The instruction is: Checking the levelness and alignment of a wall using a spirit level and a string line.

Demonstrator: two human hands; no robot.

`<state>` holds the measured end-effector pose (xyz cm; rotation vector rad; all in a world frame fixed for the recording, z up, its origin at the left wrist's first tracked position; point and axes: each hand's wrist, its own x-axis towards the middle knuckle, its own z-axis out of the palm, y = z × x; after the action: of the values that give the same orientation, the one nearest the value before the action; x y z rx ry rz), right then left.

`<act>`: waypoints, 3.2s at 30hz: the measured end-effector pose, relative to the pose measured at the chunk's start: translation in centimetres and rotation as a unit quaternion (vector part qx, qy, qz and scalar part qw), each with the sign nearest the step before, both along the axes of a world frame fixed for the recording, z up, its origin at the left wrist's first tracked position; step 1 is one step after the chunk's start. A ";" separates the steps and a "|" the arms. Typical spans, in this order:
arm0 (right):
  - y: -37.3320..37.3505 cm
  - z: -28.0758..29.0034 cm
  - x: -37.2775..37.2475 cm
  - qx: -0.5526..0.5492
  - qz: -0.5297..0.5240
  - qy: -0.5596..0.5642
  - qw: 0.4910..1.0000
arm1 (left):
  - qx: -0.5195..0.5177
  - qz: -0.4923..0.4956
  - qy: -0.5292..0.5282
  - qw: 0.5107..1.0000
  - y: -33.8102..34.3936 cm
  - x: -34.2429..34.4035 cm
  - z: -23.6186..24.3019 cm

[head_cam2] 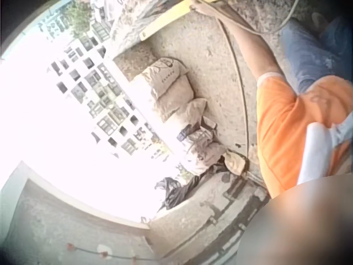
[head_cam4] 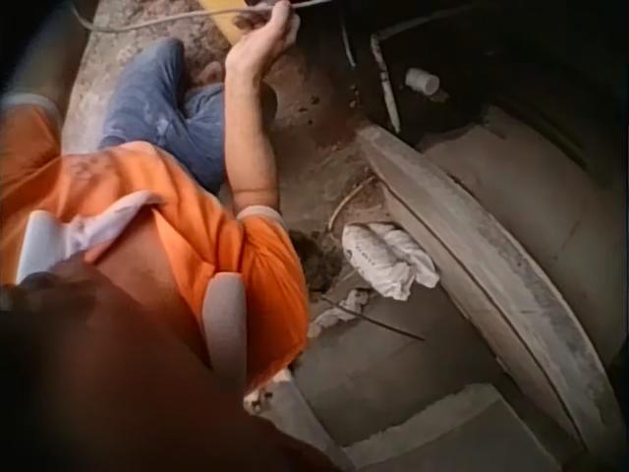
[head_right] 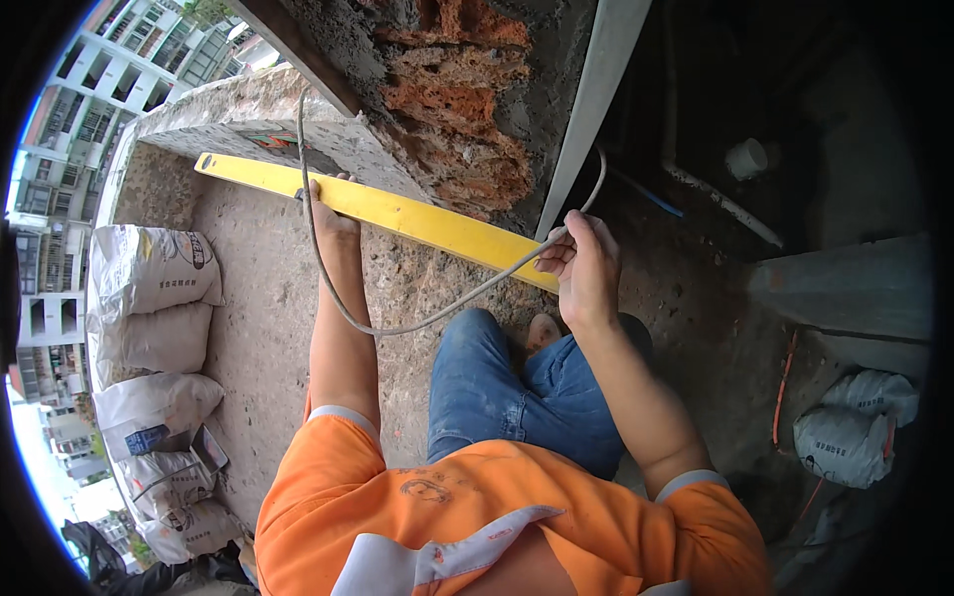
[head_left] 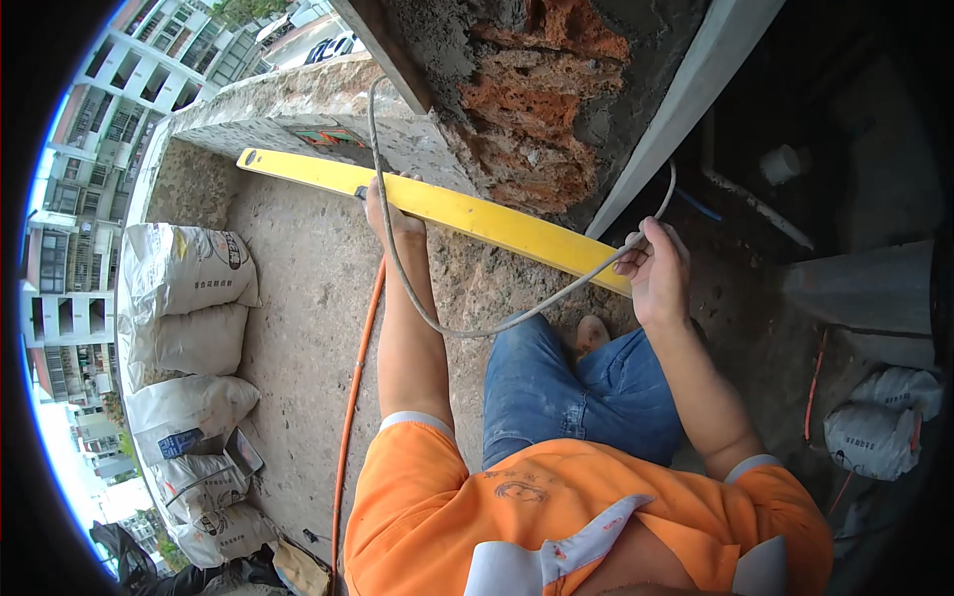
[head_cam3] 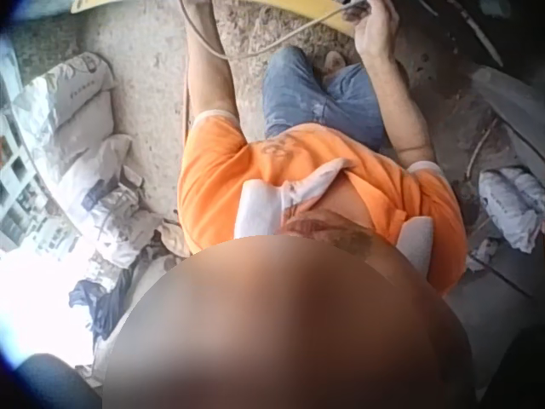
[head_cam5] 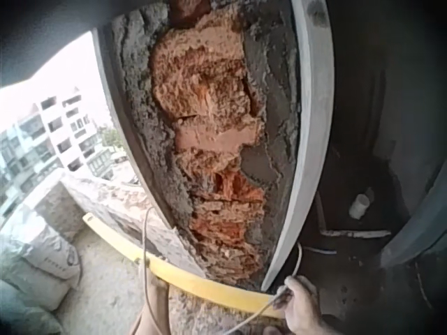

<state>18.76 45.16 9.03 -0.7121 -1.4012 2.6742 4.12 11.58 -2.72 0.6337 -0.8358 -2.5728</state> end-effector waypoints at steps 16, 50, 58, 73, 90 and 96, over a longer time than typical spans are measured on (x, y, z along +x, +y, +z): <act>0.9 1.5 0.6 -0.078 0.032 -0.028 0.996 | -0.078 0.013 -0.050 0.996 3.2 -5.2 8.2; 1.3 2.4 0.2 -0.077 0.074 -0.067 0.992 | -0.098 0.037 -0.080 0.991 3.9 -5.0 9.2; 1.2 2.5 -0.1 -0.080 0.079 -0.059 0.992 | -0.103 0.028 -0.084 0.991 3.3 -5.2 9.1; 1.7 2.0 0.1 -0.091 0.072 -0.075 0.990 | -0.084 0.056 -0.105 0.989 3.0 -6.2 9.4; 1.9 2.5 0.2 -0.079 0.075 -0.092 0.990 | -0.093 0.023 -0.029 0.995 -3.7 -8.6 7.1; 1.8 2.5 0.1 -0.087 0.107 -0.074 0.988 | -0.098 -0.005 -0.053 0.994 -8.2 -9.7 4.5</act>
<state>18.87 46.96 11.56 -0.8351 -1.3587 2.9976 -5.62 3.41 1.79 0.7111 -1.1134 -2.4429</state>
